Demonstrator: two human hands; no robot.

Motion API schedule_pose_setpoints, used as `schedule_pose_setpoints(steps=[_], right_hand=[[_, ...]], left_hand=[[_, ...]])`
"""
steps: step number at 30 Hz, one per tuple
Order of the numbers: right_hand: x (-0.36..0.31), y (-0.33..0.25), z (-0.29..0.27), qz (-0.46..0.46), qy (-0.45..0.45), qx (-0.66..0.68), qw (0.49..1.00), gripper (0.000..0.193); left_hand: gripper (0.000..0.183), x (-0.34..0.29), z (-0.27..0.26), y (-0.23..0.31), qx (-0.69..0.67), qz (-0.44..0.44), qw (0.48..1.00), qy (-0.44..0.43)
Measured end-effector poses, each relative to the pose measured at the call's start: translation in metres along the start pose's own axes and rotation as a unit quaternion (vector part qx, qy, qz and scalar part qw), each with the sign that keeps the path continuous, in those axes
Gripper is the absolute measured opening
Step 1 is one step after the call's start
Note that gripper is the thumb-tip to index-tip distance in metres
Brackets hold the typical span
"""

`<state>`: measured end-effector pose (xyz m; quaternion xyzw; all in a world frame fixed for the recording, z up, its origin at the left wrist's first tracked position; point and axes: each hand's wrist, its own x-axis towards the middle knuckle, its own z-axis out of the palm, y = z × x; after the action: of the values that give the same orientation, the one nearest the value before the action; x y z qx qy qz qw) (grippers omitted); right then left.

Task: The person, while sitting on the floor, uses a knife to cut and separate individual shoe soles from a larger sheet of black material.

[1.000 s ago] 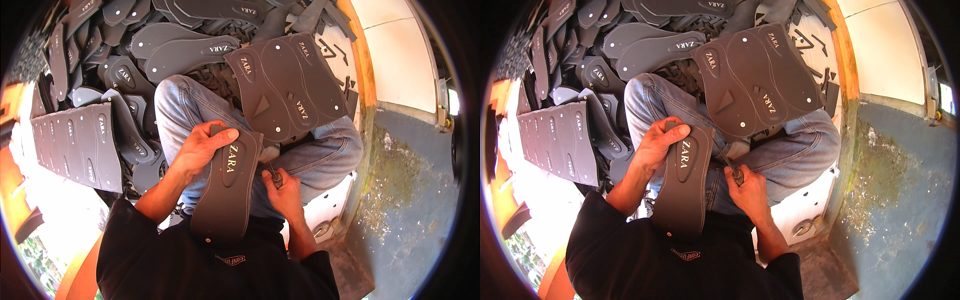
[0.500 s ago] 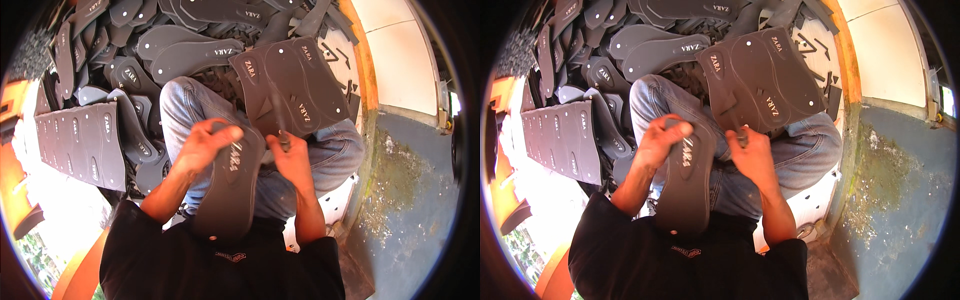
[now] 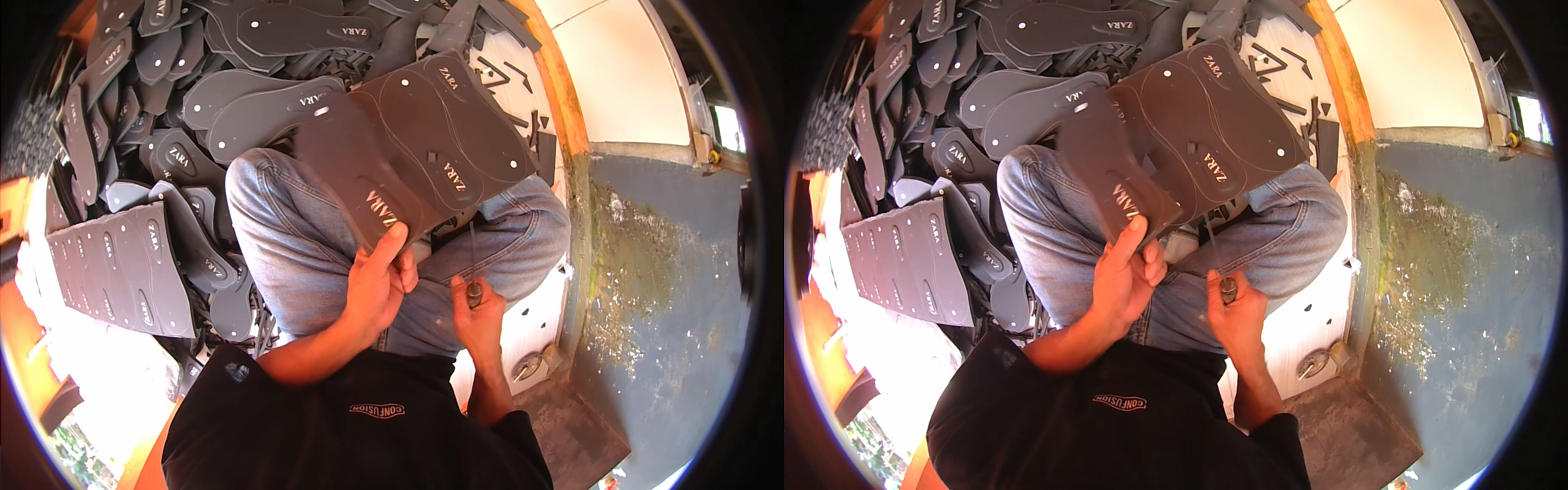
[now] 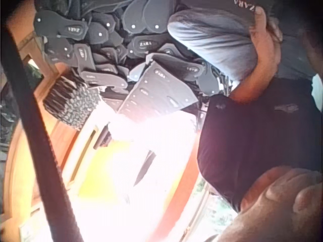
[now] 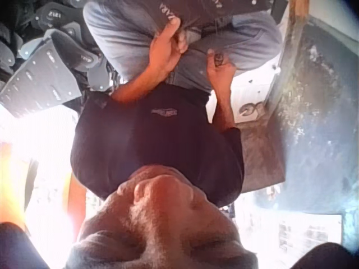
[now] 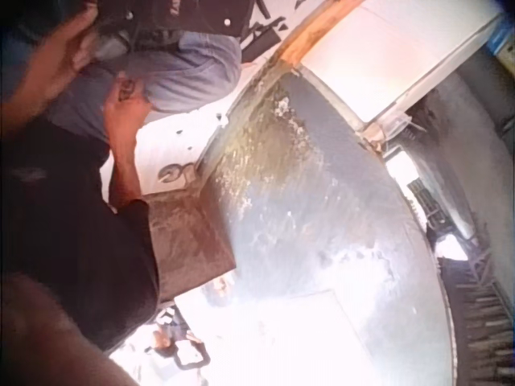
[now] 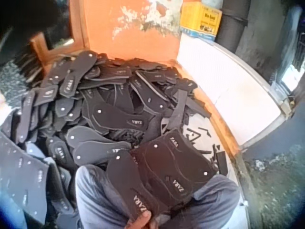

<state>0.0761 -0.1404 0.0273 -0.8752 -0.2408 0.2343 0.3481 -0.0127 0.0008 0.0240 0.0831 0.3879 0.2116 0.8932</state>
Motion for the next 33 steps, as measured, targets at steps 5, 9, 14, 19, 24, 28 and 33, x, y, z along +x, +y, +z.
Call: schedule_pose_setpoints(steps=[5, 9, 14, 19, 24, 28, 33], right_hand=[[-0.011, 0.0, 0.005, 0.024, -0.019, -0.032, 0.999, 0.029], [-0.009, 0.003, 0.01, 0.008, -0.036, -0.075, 0.996, 0.026], [-0.008, 0.003, 0.016, 0.003, -0.033, -0.093, 0.995, 0.032], [-0.007, 0.005, 0.022, 0.014, -0.046, -0.123, 0.991, 0.027], [0.02, -0.01, 0.037, -0.016, -0.09, -0.138, 0.986, 0.018], [0.06, -0.035, 0.042, -0.085, -0.095, -0.014, 0.992, 0.017], [0.061, -0.012, 0.023, 0.048, 0.017, 0.053, 0.997, 0.025]], left_hand=[[0.018, -0.01, 0.002, -0.017, -0.008, 0.03, 0.999, 0.019], [0.019, -0.005, -0.006, -0.019, -0.007, 0.012, 1.0, 0.022], [0.019, -0.007, -0.008, -0.019, -0.007, 0.004, 1.0, 0.009], [0.018, -0.006, -0.014, -0.014, 0.003, -0.008, 0.999, -0.035], [0.014, -0.015, -0.042, -0.024, 0.102, -0.037, 0.992, -0.057], [0.016, -0.022, -0.032, -0.016, 0.045, -0.041, 0.997, -0.056], [0.025, -0.013, -0.027, 0.079, 0.317, 0.072, 0.942, -0.081]])
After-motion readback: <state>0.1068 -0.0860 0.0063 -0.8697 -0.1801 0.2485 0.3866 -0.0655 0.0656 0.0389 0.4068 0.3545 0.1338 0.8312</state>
